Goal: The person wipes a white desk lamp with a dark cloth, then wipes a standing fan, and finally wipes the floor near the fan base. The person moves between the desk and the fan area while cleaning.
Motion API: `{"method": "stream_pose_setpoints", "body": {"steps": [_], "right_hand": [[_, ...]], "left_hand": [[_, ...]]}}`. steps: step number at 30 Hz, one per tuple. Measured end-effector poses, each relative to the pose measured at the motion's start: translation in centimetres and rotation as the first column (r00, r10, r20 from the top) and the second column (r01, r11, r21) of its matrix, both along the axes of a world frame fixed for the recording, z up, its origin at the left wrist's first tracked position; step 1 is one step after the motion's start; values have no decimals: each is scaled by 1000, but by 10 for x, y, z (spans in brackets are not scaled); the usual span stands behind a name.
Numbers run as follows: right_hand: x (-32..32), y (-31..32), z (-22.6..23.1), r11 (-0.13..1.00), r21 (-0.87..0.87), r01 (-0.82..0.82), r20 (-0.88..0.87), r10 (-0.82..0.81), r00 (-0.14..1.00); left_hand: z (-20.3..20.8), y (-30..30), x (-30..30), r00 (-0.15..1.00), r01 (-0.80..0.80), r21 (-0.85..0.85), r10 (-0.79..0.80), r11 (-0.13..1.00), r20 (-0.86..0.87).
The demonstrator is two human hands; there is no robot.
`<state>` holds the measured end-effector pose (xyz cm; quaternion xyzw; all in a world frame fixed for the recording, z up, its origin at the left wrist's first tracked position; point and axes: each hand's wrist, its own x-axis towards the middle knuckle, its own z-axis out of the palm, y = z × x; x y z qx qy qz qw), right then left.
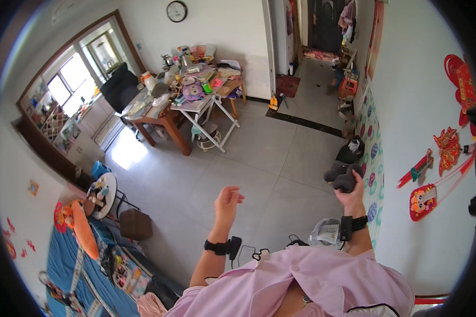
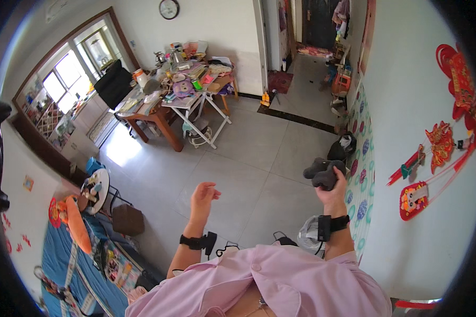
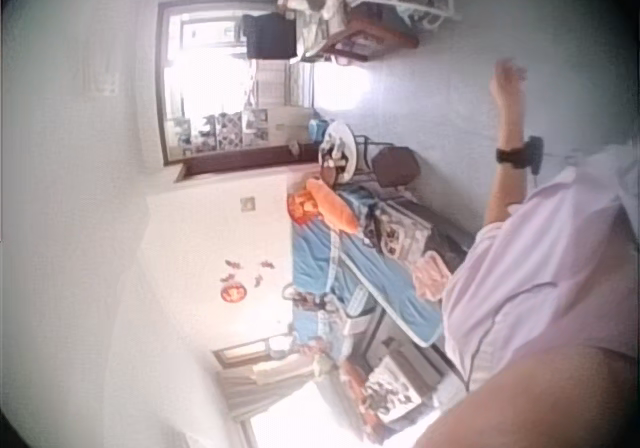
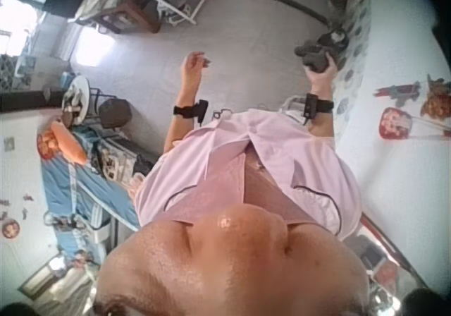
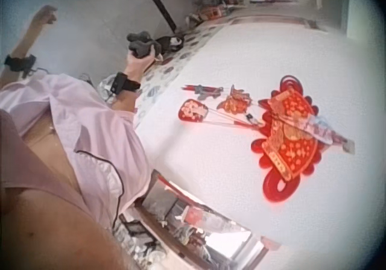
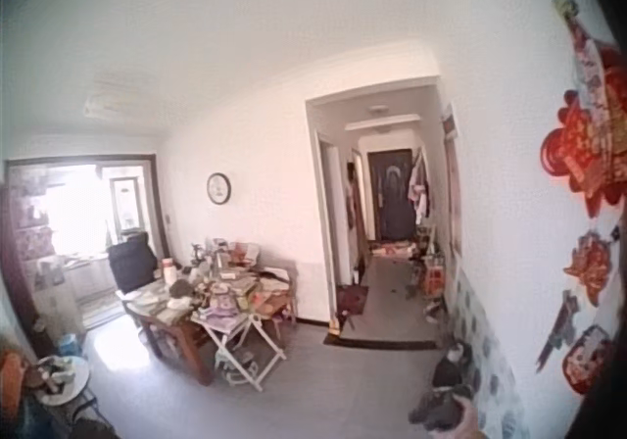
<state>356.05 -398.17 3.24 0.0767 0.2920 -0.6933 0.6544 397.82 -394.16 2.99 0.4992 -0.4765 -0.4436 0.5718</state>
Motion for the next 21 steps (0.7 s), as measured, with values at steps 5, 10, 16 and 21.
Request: {"method": "stream_pose_setpoints", "body": {"steps": [5,10,16,21], "right_hand": [[-14,-86,-36,996,17,89,52,-90,995],[-14,-231,-40,986,108,125,-2,-126,992],[-8,-426,-13,998,26,52,95,-54,994],[2,-565,-10,1000,4,-25,124,24,992]], "left_hand": [[-22,-132,-17,985,163,85,-167,983,49],[-35,-272,-16,993,101,120,-108,988,55],[-14,-434,-6,995,43,39,-47,998,90],[-20,-545,-6,999,-49,85,50,995,-5]]}}
